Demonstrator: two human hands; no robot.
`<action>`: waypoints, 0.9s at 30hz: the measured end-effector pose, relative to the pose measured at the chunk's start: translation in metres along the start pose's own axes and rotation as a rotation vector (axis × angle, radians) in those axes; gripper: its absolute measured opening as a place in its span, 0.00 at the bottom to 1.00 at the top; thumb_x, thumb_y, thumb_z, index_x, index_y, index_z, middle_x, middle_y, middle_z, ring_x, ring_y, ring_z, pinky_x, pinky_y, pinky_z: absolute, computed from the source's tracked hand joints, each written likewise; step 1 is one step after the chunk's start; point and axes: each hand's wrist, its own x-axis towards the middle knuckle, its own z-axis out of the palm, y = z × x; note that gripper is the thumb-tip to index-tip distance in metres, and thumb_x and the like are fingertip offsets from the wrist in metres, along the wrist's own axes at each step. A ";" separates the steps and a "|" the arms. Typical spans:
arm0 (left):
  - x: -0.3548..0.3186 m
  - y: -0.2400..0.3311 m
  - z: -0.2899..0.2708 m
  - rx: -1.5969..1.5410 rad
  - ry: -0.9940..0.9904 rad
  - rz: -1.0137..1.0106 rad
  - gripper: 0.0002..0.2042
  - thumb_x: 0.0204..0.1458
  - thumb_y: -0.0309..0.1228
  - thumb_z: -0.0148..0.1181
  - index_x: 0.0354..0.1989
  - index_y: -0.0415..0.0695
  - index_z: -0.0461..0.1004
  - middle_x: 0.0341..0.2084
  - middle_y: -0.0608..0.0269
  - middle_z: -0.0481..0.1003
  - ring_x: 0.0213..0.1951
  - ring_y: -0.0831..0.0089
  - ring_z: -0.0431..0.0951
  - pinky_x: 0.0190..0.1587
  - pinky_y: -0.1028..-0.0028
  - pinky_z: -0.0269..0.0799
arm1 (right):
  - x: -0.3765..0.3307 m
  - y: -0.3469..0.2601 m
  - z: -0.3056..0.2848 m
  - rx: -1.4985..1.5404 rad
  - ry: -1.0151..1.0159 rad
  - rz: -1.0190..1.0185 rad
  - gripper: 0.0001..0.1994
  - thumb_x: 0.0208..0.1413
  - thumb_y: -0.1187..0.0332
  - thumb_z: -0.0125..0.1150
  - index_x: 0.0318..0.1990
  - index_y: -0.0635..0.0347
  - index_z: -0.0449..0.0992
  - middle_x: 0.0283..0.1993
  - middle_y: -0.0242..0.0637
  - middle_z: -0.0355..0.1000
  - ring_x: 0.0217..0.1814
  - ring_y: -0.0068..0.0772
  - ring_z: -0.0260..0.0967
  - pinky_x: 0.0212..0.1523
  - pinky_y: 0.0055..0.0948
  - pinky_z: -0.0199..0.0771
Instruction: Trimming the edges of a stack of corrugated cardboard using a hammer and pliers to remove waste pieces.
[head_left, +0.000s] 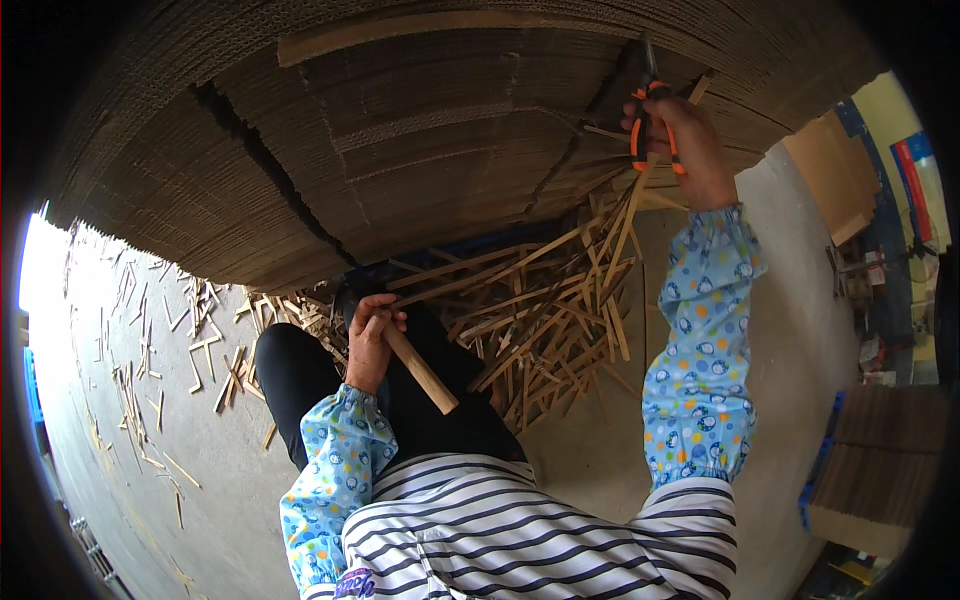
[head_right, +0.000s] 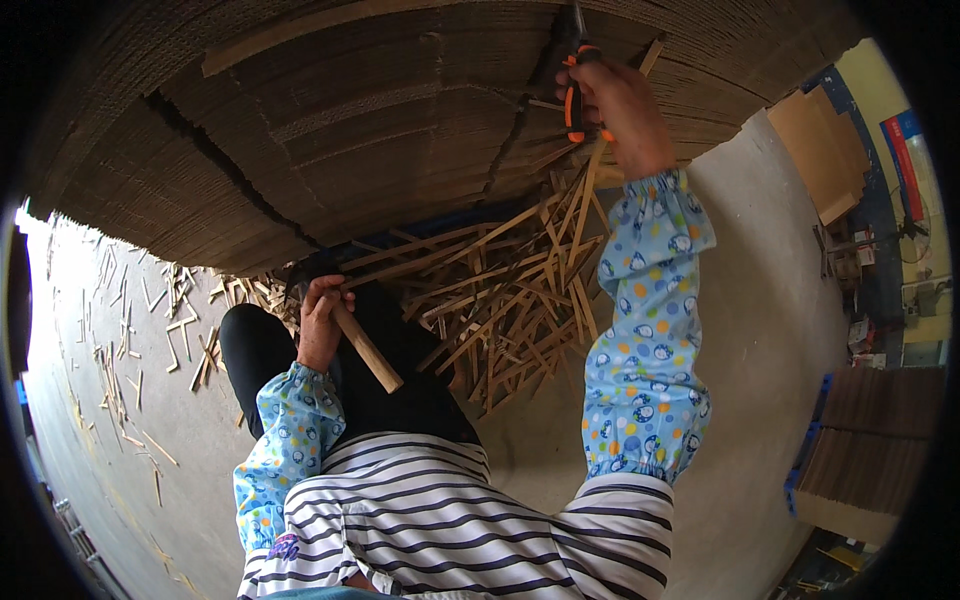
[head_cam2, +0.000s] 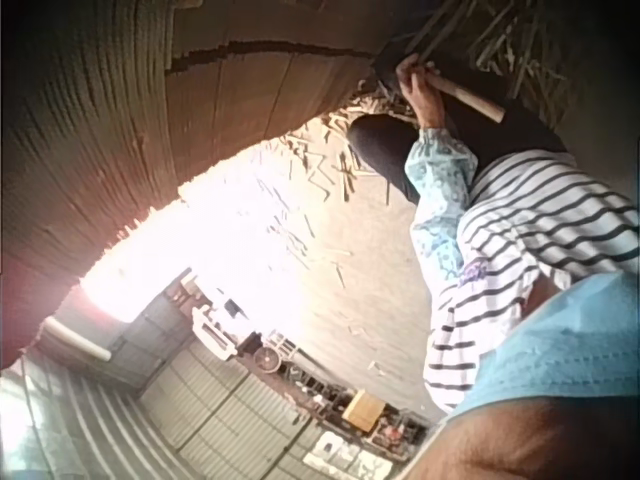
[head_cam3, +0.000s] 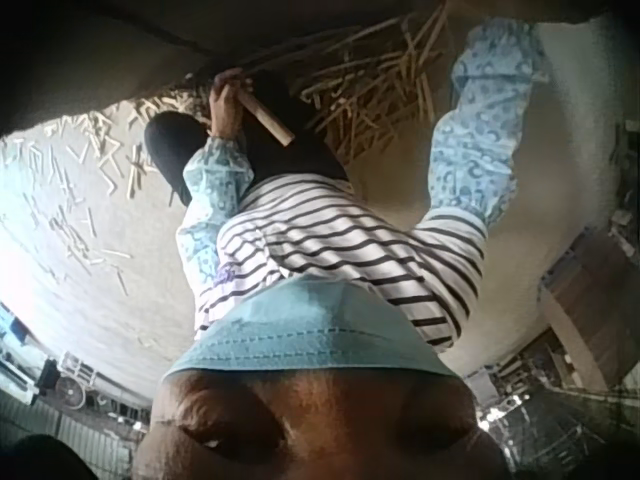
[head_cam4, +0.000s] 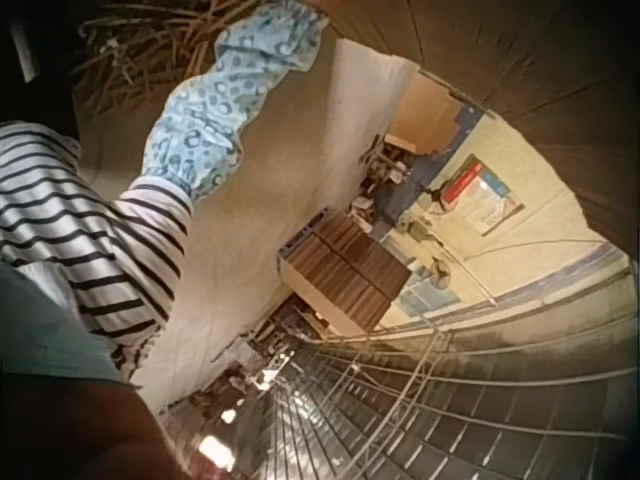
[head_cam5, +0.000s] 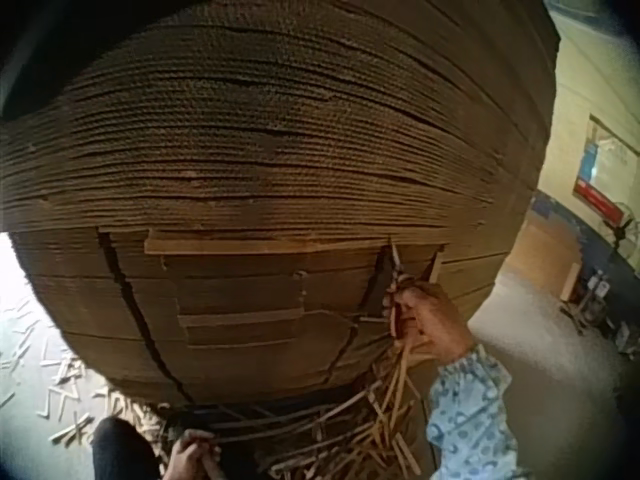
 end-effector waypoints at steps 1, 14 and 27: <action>-0.001 0.000 0.000 0.011 0.023 -0.022 0.10 0.52 0.23 0.45 0.42 0.38 0.68 0.29 0.60 0.70 0.32 0.73 0.70 0.38 0.75 0.67 | 0.000 -0.005 0.004 0.015 0.010 0.032 0.14 0.52 0.63 0.51 0.38 0.67 0.72 0.32 0.36 0.72 0.36 0.28 0.71 0.33 0.26 0.70; 0.000 0.002 0.013 -0.007 0.020 -0.014 0.11 0.51 0.23 0.44 0.43 0.39 0.68 0.28 0.60 0.71 0.32 0.73 0.70 0.38 0.75 0.67 | -0.159 0.163 -0.028 -0.212 0.095 0.358 0.10 0.50 0.64 0.50 0.26 0.61 0.70 0.20 0.31 0.64 0.23 0.20 0.60 0.24 0.25 0.58; 0.003 -0.004 -0.006 0.005 -0.009 0.020 0.11 0.51 0.22 0.43 0.41 0.39 0.69 0.42 0.57 0.70 0.33 0.73 0.71 0.37 0.75 0.69 | 0.000 -0.015 -0.004 0.002 0.007 0.023 0.14 0.51 0.64 0.52 0.41 0.66 0.72 0.36 0.35 0.73 0.36 0.26 0.70 0.36 0.24 0.69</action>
